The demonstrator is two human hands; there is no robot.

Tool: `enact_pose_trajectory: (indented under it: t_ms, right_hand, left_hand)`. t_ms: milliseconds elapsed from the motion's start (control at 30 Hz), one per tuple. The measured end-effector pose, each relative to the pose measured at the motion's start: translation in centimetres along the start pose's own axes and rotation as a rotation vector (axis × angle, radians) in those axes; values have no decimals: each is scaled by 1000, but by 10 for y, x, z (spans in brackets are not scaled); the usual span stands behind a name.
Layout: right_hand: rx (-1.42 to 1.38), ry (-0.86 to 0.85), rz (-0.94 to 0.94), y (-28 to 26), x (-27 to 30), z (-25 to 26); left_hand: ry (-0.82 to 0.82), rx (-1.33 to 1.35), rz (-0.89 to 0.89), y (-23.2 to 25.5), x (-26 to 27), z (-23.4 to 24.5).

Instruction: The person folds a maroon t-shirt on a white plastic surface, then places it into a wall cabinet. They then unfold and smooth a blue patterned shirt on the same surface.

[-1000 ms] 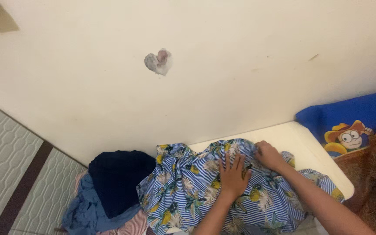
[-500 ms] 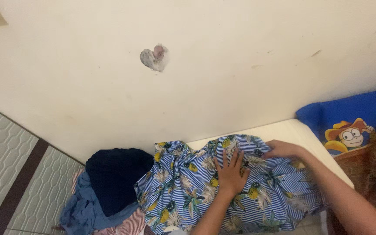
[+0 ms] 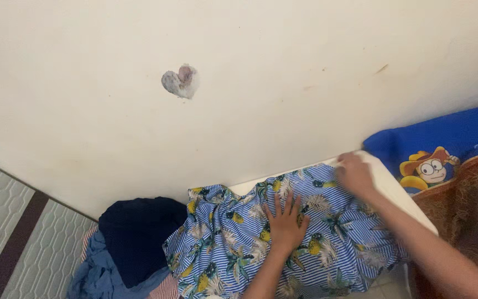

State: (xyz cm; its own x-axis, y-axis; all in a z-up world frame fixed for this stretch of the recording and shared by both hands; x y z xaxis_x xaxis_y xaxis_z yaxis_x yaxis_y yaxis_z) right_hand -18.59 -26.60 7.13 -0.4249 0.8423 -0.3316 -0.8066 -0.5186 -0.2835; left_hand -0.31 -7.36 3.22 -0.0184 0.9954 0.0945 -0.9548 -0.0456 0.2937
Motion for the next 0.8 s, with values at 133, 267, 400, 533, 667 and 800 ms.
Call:
enact_pose_trajectory:
  t_ms: [133, 267, 400, 533, 667, 800]
  right_hand:
    - [-332, -112, 260, -87, 32, -50]
    - [-21, -282, 133, -114, 55, -102]
    - [312, -284, -42, -80, 57, -100]
    - [300, -342, -122, -39, 48, -98]
    - [269, -316, -117, -15, 44, -99]
    - [280, -342, -166, 5, 41, -103]
  left_hand:
    - [6, 51, -11, -3, -2, -1]
    - [252, -14, -60, -8, -4, 0]
    - [366, -28, -74, -16, 6, 0]
    - [373, 11, 2, -29, 17, 8]
    - [112, -2, 246, -64, 24, 11]
    - [47, 9, 399, -110, 49, 20]
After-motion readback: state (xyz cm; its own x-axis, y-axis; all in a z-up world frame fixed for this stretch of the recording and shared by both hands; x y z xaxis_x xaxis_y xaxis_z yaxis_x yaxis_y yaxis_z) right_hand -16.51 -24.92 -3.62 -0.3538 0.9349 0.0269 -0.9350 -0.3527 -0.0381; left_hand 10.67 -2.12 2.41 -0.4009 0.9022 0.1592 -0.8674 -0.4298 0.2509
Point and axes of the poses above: each hand's wrist, its own x-axis away from the middle knuckle, its own z-axis out of the back of the hand, y = z × x, the point moved 8 cm from there along -x, towards the middle knuckle, and after that the axes turned 8 degrees about -y, right-handed, at the moved point
